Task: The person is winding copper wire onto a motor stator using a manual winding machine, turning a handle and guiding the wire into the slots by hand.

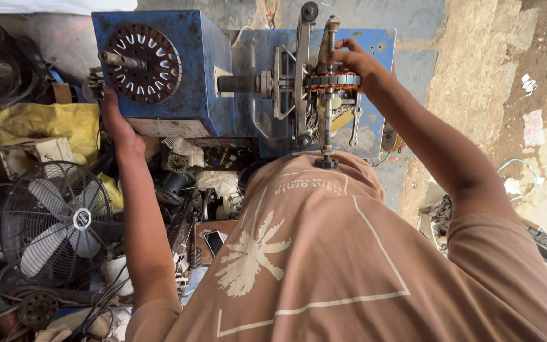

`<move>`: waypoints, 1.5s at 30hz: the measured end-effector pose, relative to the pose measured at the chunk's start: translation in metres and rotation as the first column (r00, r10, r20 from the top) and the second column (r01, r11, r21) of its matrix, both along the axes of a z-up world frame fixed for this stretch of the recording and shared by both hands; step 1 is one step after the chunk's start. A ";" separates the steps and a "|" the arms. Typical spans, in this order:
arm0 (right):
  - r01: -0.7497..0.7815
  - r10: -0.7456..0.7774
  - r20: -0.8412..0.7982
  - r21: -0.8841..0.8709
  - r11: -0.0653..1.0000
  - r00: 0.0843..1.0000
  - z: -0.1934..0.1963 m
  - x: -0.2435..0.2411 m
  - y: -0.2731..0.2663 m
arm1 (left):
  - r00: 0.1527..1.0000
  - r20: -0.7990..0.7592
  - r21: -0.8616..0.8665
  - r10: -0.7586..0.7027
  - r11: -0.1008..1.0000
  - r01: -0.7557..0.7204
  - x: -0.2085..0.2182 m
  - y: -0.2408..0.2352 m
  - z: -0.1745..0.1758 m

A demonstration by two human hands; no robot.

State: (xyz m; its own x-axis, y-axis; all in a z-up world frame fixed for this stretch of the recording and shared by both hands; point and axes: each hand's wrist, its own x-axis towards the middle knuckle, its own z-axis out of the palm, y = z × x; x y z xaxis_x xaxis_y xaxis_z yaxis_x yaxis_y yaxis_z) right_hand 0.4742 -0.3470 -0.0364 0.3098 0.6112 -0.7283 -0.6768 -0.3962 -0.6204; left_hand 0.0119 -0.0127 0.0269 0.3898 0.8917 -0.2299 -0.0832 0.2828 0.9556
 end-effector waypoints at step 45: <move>0.023 -0.025 0.049 0.034 0.999 0.998 0.018 -0.006 0.001 | 0.997 -0.065 -0.002 0.032 0.999 -0.032 -0.003 0.003 -0.006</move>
